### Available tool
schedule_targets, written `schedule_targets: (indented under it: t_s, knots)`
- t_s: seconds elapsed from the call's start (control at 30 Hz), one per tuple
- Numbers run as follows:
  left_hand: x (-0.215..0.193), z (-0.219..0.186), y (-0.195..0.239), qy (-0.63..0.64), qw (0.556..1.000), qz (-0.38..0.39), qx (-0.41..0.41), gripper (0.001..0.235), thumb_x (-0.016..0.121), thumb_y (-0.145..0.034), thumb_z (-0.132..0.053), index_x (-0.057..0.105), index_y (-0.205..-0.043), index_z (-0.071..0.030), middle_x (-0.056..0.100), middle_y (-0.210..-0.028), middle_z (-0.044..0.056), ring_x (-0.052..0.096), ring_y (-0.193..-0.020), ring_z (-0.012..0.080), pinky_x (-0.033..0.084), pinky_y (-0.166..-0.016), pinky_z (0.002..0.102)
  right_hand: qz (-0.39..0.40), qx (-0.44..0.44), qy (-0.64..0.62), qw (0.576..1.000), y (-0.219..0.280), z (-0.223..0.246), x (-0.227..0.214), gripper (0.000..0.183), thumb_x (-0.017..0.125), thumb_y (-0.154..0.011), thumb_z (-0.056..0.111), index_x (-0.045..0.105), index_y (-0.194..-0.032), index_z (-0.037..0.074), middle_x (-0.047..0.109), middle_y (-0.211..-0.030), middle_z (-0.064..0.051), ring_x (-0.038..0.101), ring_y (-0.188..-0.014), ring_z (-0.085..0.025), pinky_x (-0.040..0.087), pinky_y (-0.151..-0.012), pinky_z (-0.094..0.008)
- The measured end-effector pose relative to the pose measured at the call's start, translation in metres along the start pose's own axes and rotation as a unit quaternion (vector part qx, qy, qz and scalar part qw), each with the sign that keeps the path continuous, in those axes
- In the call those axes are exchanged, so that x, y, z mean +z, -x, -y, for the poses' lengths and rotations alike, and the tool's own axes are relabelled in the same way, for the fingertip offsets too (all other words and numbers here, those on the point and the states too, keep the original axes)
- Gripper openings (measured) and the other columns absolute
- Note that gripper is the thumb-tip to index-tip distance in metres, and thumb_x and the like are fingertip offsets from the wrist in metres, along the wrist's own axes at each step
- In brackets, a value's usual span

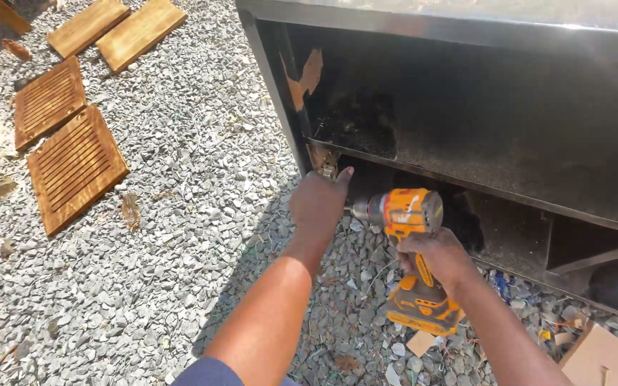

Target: The person uses a cordless drill to attach metal hinges to the inside of a black cabinet door. They position the hinges, drive screws into the door frame, and repeat the process for multiple hinges.

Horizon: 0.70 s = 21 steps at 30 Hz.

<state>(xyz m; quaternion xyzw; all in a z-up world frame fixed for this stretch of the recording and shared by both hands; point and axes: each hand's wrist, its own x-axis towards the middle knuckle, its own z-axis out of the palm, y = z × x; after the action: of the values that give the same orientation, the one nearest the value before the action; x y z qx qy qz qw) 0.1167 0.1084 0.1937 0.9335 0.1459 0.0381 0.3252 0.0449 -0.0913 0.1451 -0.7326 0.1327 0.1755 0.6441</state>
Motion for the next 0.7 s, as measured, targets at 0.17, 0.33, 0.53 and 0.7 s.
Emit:
schedule_targets:
  t_s: [0.17,0.33,0.53,0.7]
  knots:
    - [0.034,0.013,-0.038,-0.078,0.997,-0.009,-0.001,0.04,0.064,-0.095,-0.038,0.07,-0.085,0.0,0.069,-0.074,0.019,0.075,-0.072,0.0355,0.063,-0.055,0.048,-0.059,0.003,-0.237,0.97,-0.043,-0.03,0.028,0.021,0.078,-0.085,0.015,0.073,-0.094,-0.003,0.063,-0.067,-0.018,0.063,-0.054,-0.03,0.051,-0.055,-0.046]
    - [0.034,0.007,-0.025,-0.034,0.999,-0.031,-0.004,0.036,0.06,-0.097,-0.029,0.069,-0.093,0.007,0.067,-0.077,0.026,0.074,-0.08,0.045,0.063,-0.06,0.055,-0.053,-0.035,-0.262,0.963,-0.054,-0.017,0.035,0.024,0.081,-0.089,0.02,0.067,-0.082,0.002,0.064,-0.068,-0.016,0.067,-0.059,-0.03,0.053,-0.059,-0.047]
    - [0.026,-0.008,-0.014,-0.058,0.998,-0.032,-0.007,0.042,0.056,-0.098,-0.035,0.075,-0.088,0.002,0.072,-0.076,0.022,0.076,-0.079,0.0385,0.066,-0.063,0.049,-0.028,-0.041,-0.313,0.948,-0.055,-0.002,0.05,0.03,0.083,-0.087,0.021,0.064,-0.074,0.002,0.062,-0.061,-0.015,0.065,-0.049,-0.028,0.052,-0.05,-0.041]
    - [0.022,-0.007,0.001,-0.068,0.997,-0.005,-0.021,0.047,0.052,-0.104,-0.035,0.075,-0.1,0.006,0.073,-0.083,0.023,0.076,-0.088,0.0399,0.065,-0.068,0.05,-0.039,-0.033,-0.302,0.952,-0.058,0.0,0.049,0.032,0.087,-0.081,0.021,0.062,-0.068,0.004,0.061,-0.056,-0.013,0.062,-0.043,-0.024,0.051,-0.044,-0.038]
